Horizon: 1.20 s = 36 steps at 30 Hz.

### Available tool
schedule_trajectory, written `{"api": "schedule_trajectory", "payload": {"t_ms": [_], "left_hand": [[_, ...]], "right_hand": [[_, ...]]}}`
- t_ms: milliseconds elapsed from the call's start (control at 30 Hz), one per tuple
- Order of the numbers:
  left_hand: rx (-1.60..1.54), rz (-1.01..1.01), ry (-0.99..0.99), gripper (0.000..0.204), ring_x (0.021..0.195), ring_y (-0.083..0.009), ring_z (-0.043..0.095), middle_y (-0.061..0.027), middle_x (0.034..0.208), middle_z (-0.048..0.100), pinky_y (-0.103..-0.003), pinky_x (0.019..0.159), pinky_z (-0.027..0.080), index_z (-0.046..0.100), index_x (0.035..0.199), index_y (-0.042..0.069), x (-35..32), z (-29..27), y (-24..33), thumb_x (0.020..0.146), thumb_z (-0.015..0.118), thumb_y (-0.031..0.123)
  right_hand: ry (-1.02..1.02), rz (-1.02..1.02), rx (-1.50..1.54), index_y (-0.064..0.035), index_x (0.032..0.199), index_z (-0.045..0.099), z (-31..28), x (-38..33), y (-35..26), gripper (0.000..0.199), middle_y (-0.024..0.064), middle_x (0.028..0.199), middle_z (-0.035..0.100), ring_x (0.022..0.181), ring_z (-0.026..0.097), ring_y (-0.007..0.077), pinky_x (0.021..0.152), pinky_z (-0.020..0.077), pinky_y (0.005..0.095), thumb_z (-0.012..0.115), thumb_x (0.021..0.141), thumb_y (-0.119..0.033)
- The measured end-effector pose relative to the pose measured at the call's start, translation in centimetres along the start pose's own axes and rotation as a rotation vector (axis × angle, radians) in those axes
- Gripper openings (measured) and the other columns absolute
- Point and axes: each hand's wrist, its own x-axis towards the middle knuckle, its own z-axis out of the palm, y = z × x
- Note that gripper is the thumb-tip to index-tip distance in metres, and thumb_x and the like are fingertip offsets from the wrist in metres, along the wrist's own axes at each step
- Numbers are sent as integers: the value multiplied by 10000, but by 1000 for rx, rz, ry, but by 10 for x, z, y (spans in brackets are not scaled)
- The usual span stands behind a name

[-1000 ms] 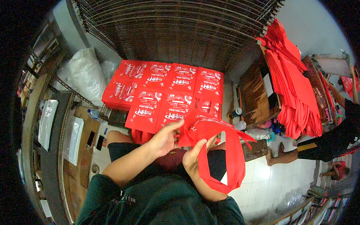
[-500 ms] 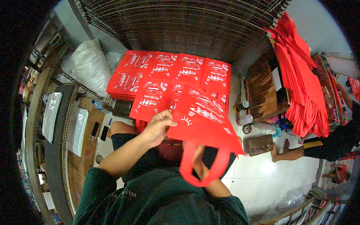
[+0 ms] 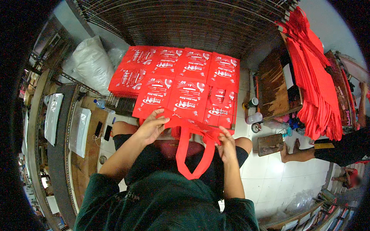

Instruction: The person sits on the floor and repeatedly picks up red tote bags, folds them, and places them into a neat stack. The person handles the bags one at a time, aligning them to form a growing pile.

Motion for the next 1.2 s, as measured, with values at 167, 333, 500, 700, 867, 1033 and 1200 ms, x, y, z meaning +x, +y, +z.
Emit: {"api": "schedule_trajectory", "payload": {"t_ms": [167,333,500,700,867,1033,1200], "left_hand": [[47,-29,-100,780,973,-126,559,-77,1048,560,-268,733,500,207,1371,94,34,43,-16,750,673,14],[128,98,-371,697,920,-161,597,-106,1065,604,-282,788,484,232,1399,81,74,87,-32,806,578,-43],[571,260,-183,649,824,-184,612,-130,921,635,-281,732,488,329,1365,92,176,40,-121,781,600,6],[978,258,7,644,759,-208,617,-145,910,640,-325,727,492,380,1344,150,234,0,-199,760,624,38],[1124,253,121,638,759,-272,632,-125,904,651,-375,730,504,400,1332,204,258,-27,-241,748,614,61],[1100,140,120,638,788,-288,634,-124,895,653,-384,738,509,403,1329,203,269,-27,-247,741,607,64],[1085,123,163,624,794,-301,632,-129,903,654,-393,740,510,408,1325,196,276,-29,-250,742,590,68]], "right_hand": [[6,-186,-112,-31,1196,483,-13,6,-86,457,85,937,628,769,598,142,638,500,259,425,759,90],[63,-449,-243,-44,1150,494,-68,41,-113,444,75,912,629,794,604,143,738,485,255,423,742,116],[316,-235,-757,-91,1039,506,-139,125,-61,386,48,797,619,666,570,107,568,451,232,502,710,111],[489,-381,-1058,-99,1047,515,-207,203,34,409,100,771,634,631,608,179,578,481,304,533,679,79],[571,-300,-1073,-79,1033,528,-187,200,51,357,139,756,649,657,638,217,603,492,329,549,697,40],[611,-315,-1108,-67,1024,534,-202,208,62,333,154,737,646,657,641,256,604,494,353,574,704,15],[645,-323,-1099,-64,971,568,-201,214,61,281,154,730,648,668,641,279,622,491,368,564,700,8]]}}
